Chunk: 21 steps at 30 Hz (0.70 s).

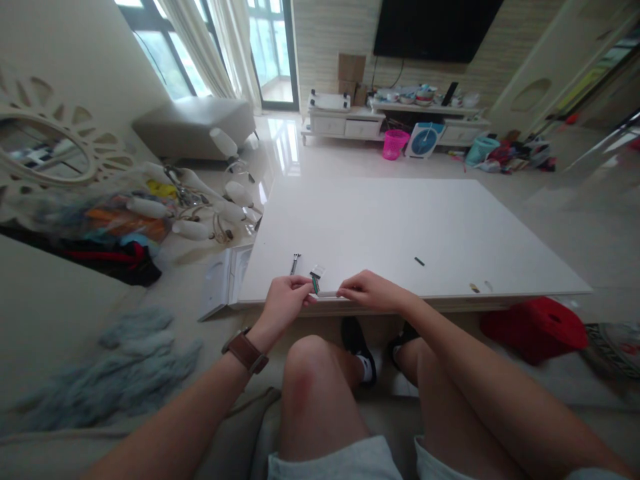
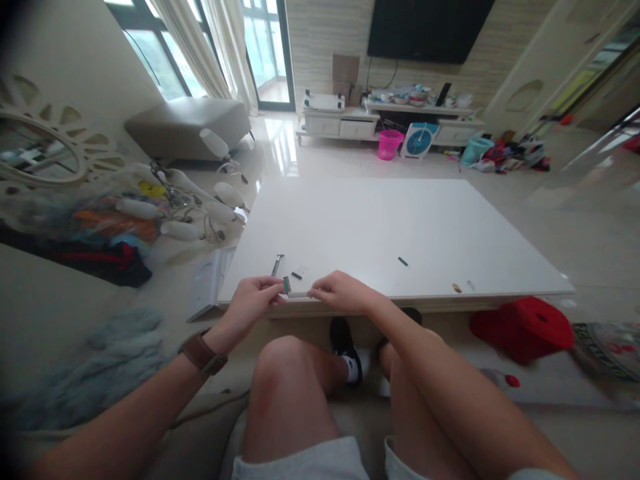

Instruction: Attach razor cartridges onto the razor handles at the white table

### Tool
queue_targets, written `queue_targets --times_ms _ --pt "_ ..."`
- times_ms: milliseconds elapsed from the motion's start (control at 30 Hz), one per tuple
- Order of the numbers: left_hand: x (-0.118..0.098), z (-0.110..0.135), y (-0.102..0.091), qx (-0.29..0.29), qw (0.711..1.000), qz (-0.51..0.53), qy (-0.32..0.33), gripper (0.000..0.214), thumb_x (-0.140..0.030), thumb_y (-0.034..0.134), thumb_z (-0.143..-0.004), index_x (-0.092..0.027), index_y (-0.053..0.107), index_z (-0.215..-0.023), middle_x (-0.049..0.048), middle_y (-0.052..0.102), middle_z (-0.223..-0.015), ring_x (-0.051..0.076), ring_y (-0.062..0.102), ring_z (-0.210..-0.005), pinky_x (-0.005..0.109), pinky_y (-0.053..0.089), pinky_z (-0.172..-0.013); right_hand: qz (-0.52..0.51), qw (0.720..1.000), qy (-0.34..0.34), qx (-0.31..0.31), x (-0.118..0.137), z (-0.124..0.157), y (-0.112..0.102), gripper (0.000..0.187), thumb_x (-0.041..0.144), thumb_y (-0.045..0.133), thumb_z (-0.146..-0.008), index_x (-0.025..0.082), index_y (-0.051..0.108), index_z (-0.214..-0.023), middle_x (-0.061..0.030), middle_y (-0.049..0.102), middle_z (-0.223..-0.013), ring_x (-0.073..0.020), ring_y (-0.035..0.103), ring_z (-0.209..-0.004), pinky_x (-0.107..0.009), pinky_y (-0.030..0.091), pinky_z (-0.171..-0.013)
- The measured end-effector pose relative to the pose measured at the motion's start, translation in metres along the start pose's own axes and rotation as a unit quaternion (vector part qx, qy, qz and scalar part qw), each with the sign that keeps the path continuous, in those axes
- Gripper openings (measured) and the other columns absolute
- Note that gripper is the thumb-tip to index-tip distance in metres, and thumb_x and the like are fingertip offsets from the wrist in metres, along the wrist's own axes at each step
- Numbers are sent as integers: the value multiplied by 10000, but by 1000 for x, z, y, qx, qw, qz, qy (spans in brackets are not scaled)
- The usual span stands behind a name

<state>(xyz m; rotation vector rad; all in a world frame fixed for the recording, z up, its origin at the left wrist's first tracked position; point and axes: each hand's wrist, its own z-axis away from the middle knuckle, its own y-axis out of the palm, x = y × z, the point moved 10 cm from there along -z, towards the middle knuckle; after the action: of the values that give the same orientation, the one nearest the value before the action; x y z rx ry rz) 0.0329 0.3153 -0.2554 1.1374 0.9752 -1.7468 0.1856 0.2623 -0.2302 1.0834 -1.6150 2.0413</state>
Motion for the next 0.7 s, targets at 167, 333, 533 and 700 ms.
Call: queue_targets --times_ms 167,333,533,700 --pt "-3 2 1 3 1000 -13 -3 107 -201 639 -722 -122 710 -709 43 681 -571 128 632 -519 198 441 -502 -8 997 20 -76 -3 0 -14 400 409 461 -960 125 710 -828 17 523 -598 -100 408 -575 -239 278 -557" --pt "-3 1 -1 -4 1000 -16 2 93 -205 657 -708 -128 709 -713 36 678 -573 127 622 -506 205 438 -502 -11 1000 -6 4 6 -2 4 384 410 494 -941 132 719 -801 22 524 -583 -100 409 -570 -238 285 -561" --pt "0 0 -4 -11 1000 3 -16 103 -213 669 -698 -123 713 -720 37 667 -552 131 627 -514 207 445 -514 44 992 113 -31 -55 -7 -6 321 314 482 -944 135 746 -972 -63 691 -796 -149 539 -698 -249 362 -641" --pt "-3 1 -8 -24 1000 12 -5 155 -254 678 -712 -112 716 -758 48 685 -589 128 628 -522 213 452 -525 108 973 202 -1 -118 -21 17 231 168 512 -895 110 672 -1052 -139 698 -965 -185 571 -817 -253 378 -685"
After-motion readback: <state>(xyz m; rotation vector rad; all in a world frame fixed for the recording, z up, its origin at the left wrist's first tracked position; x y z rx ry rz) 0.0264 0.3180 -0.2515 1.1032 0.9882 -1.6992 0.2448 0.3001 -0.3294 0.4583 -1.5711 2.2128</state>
